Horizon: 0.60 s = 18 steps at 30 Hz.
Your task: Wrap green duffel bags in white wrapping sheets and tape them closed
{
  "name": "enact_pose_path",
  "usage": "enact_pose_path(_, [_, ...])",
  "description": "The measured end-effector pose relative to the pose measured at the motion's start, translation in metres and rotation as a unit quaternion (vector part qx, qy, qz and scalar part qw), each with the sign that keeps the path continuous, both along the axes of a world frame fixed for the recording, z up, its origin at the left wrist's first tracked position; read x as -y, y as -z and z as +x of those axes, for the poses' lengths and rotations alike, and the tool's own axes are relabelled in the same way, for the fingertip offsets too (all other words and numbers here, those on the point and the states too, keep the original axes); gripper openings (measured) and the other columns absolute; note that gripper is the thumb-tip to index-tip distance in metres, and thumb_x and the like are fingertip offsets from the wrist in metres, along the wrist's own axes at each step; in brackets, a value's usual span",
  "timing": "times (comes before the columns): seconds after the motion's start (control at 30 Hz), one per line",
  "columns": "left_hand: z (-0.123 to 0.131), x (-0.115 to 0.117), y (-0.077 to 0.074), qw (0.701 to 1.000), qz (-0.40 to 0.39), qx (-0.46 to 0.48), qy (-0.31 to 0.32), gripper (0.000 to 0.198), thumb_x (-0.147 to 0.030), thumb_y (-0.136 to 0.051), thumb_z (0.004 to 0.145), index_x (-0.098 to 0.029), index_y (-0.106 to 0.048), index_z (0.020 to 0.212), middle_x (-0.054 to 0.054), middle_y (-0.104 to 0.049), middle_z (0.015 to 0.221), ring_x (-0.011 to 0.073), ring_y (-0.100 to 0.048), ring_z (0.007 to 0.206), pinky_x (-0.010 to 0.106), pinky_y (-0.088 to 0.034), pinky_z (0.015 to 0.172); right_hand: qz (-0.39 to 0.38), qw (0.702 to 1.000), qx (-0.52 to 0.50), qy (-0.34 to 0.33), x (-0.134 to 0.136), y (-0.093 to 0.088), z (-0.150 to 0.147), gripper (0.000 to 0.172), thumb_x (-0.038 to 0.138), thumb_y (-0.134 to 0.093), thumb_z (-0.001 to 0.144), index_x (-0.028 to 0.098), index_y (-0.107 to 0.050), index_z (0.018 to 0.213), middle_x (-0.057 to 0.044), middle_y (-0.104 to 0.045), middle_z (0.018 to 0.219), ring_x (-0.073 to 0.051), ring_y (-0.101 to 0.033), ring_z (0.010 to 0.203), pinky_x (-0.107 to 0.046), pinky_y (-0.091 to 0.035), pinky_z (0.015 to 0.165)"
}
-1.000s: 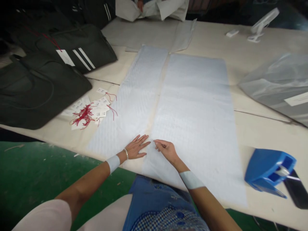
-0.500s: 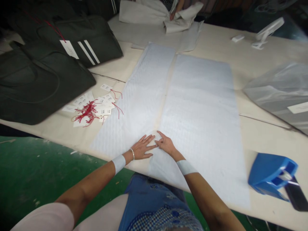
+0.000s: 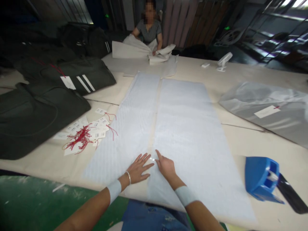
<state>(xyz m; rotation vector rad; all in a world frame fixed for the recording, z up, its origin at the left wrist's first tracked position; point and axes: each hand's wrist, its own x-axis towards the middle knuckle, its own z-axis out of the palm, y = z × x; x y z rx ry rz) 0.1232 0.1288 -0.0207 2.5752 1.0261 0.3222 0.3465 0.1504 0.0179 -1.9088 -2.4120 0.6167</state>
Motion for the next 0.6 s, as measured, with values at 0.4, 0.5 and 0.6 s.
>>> enact_pose_path(0.4, [-0.001,-0.022,-0.006,0.990,-0.104,0.028,-0.090,0.042,-0.038,-0.045,0.095,-0.042,-0.049,0.136,-0.001,-0.052,0.141,0.0211,-0.045,0.134,0.047,-0.042,0.112,0.155,0.961,-0.224,-0.052,0.043,0.068,0.005,0.060,0.011,-0.050,0.076,0.035,-0.055,0.130,-0.005,-0.067,0.118,-0.027,-0.067,0.103,-0.040,-0.059,0.085])
enact_pose_path(0.5, [0.001,-0.066,0.000,0.971,-0.124,0.078,-0.191,0.036,-0.037,-0.041,0.096,-0.038,-0.059,0.127,0.001,-0.065,0.125,0.0186,-0.060,0.118,0.041,-0.052,0.103,0.128,0.965,-0.216,-0.073,0.030,0.082,-0.001,0.056,0.011,-0.060,0.065,0.037,-0.065,0.114,-0.001,-0.071,0.108,-0.026,-0.070,0.088,-0.033,-0.061,0.072])
enact_pose_path(0.6, [-0.002,-0.142,-0.002,0.957,-0.068,0.088,-0.268,0.038,-0.036,-0.040,0.096,-0.029,-0.059,0.127,0.005,-0.060,0.132,0.0207,-0.057,0.123,0.045,-0.047,0.108,0.107,0.966,-0.219,-0.083,0.016,0.080,-0.004,0.035,0.020,-0.066,0.070,0.043,-0.070,0.096,0.005,-0.072,0.093,-0.020,-0.069,0.074,-0.026,-0.057,0.057])
